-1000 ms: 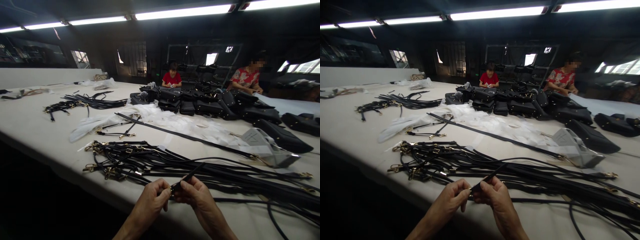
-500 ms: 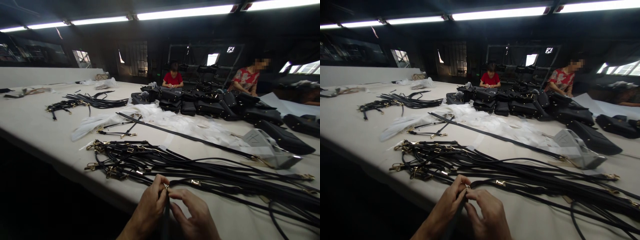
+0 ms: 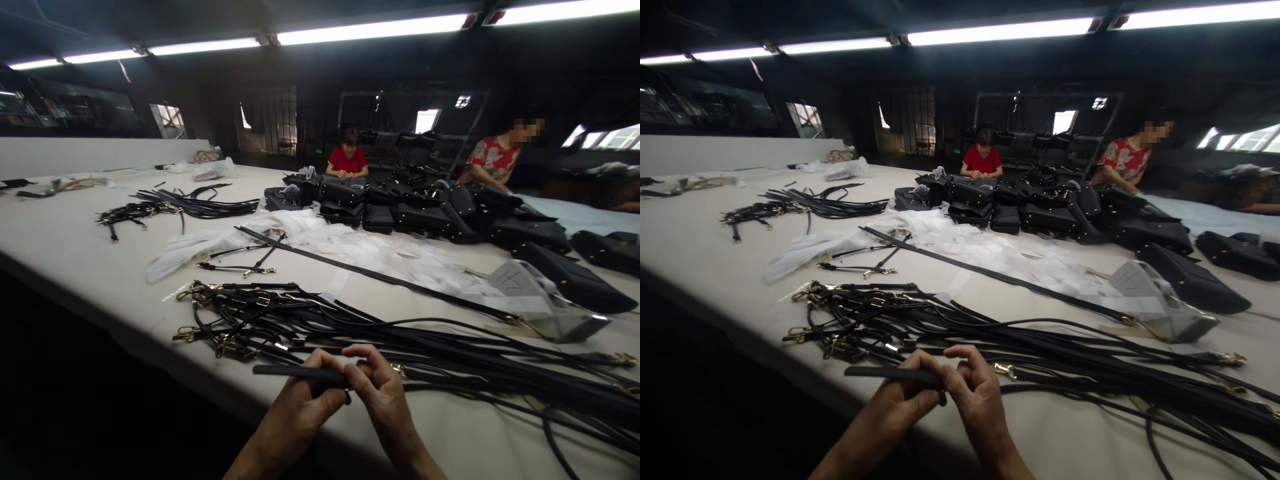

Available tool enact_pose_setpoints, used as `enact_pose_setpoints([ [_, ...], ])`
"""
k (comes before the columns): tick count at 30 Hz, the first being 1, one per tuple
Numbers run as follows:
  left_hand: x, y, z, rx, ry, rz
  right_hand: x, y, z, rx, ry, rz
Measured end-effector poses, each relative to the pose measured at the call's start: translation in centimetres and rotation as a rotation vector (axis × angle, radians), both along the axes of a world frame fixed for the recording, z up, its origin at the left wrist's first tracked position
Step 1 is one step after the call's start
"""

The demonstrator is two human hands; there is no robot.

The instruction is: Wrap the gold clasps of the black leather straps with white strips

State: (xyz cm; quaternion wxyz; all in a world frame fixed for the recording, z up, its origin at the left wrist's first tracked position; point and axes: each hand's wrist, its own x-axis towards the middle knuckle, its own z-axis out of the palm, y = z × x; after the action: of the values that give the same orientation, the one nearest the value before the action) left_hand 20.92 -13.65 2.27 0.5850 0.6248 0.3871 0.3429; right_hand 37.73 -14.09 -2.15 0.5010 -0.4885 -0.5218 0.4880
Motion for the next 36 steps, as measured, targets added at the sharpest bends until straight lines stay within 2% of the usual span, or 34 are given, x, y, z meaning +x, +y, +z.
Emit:
enact_pose_setpoints([
  [3, 0.0, 0.4, -0.2, 0.078, 0.039, 0.086, 1.0, 0.8, 0.9, 0.014, -0.132, 0.046],
  [6, 0.2, 0.5, -0.7, 0.124, 0.086, 0.105, 1.4, 1.6, 3.5, 0.119, -0.227, 0.171],
  [9, 0.6, 0.6, -1.7, 0.182, 0.139, 0.131, 0.6, 2.0, 6.3, 0.2, -0.157, 0.384],
  [12, 0.7, 0.8, -2.5, 0.372, 0.191, 0.163, -0.7, 1.9, 7.8, 0.173, -0.114, 0.485],
  [15, 0.6, 0.9, -2.8, 0.478, 0.181, 0.204, -1.0, 1.8, 7.9, 0.097, -0.044, 0.458],
  [20, -0.2, 0.8, -2.5, 0.316, 0.083, 0.303, 1.6, 1.5, 7.1, 0.002, 0.102, 0.443],
  [24, -0.9, 0.7, -2.3, 0.328, 0.058, 0.304, 3.9, 0.7, 6.9, -0.11, 0.123, 0.357],
  [30, -0.9, 0.5, -2.3, 0.323, 0.007, 0.286, 4.5, 0.0, 7.2, -0.089, -0.161, 0.345],
  [36, -0.4, 0.3, -2.4, 0.362, -0.028, 0.236, 3.5, 0.1, 6.6, -0.091, -0.19, 0.355],
])
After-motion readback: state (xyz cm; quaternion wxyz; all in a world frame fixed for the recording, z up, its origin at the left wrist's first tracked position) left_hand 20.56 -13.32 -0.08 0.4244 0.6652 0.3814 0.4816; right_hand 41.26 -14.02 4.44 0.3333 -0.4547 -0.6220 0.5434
